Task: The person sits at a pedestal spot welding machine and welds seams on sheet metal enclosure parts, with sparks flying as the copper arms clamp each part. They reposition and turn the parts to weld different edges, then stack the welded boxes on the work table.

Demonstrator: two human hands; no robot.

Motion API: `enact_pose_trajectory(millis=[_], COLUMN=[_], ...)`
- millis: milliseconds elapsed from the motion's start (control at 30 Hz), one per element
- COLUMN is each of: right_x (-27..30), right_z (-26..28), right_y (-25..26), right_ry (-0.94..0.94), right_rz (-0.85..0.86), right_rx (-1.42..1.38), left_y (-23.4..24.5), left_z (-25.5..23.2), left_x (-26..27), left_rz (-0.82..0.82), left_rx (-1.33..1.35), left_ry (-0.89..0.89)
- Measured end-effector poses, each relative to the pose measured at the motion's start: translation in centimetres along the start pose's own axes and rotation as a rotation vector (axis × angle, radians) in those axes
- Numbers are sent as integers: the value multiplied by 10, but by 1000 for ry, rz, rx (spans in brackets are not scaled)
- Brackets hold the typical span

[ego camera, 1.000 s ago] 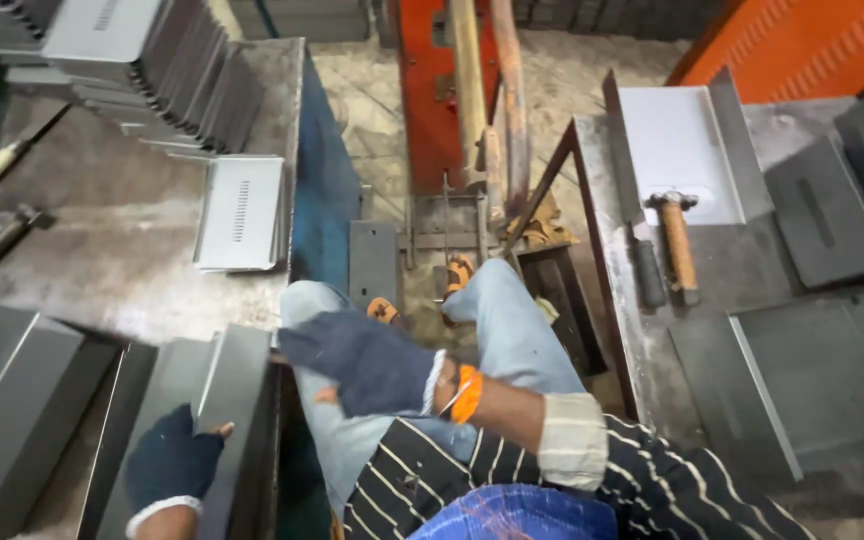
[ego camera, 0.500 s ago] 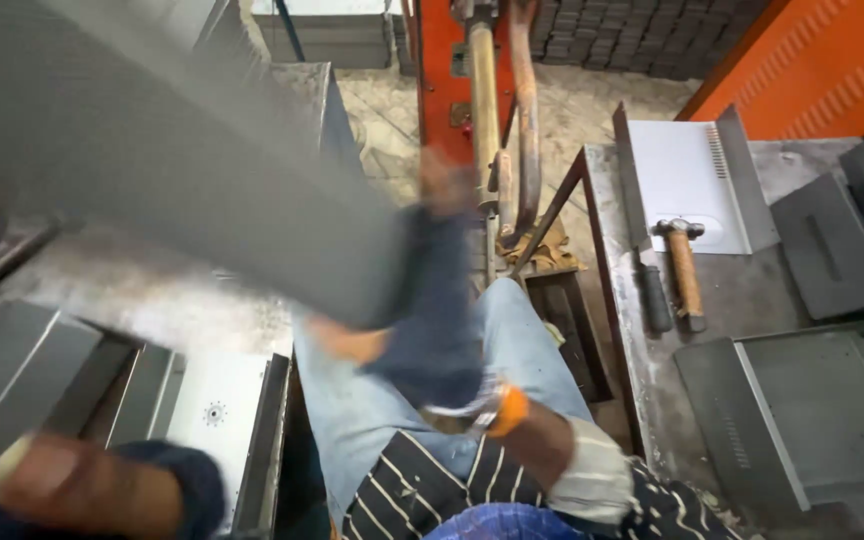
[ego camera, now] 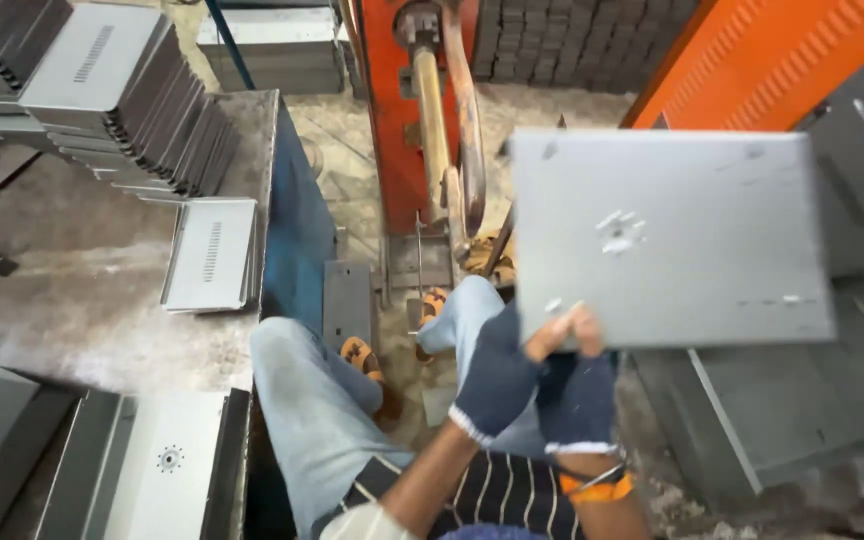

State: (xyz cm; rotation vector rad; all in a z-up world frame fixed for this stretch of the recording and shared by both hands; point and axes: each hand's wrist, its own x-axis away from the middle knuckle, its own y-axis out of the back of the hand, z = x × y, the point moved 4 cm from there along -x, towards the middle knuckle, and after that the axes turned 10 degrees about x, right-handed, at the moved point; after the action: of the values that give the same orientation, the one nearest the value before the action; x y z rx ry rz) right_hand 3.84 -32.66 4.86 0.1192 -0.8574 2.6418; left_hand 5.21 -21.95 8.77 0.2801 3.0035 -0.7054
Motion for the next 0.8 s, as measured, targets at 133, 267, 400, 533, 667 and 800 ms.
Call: enact_pose_trajectory(millis=[133,267,400,533,667,800], right_x=[-5,-12,-6,-6,-3,2], right_z=[-44,-61,-70,-73,-61,-32], right_y=[3,-2,-2,-6,-14,-53], right_ry=[-105,366,989,993,997,1010], right_rz=[17,167,301,323,315,314], right_rx=[38,699,1288,1309,1348,1370], left_y=[46,127,247,391,473,419], left_z=[2,6,-30,-36,1,-26], left_x=[19,4,-61,-102,-118,-107], left_rz=[-124,-170,-500,-779,-692,-576], left_rx=[10,-6,-1211,-1649,-1747,-1407], left_ry=[-9,35,-327,-394,160,0])
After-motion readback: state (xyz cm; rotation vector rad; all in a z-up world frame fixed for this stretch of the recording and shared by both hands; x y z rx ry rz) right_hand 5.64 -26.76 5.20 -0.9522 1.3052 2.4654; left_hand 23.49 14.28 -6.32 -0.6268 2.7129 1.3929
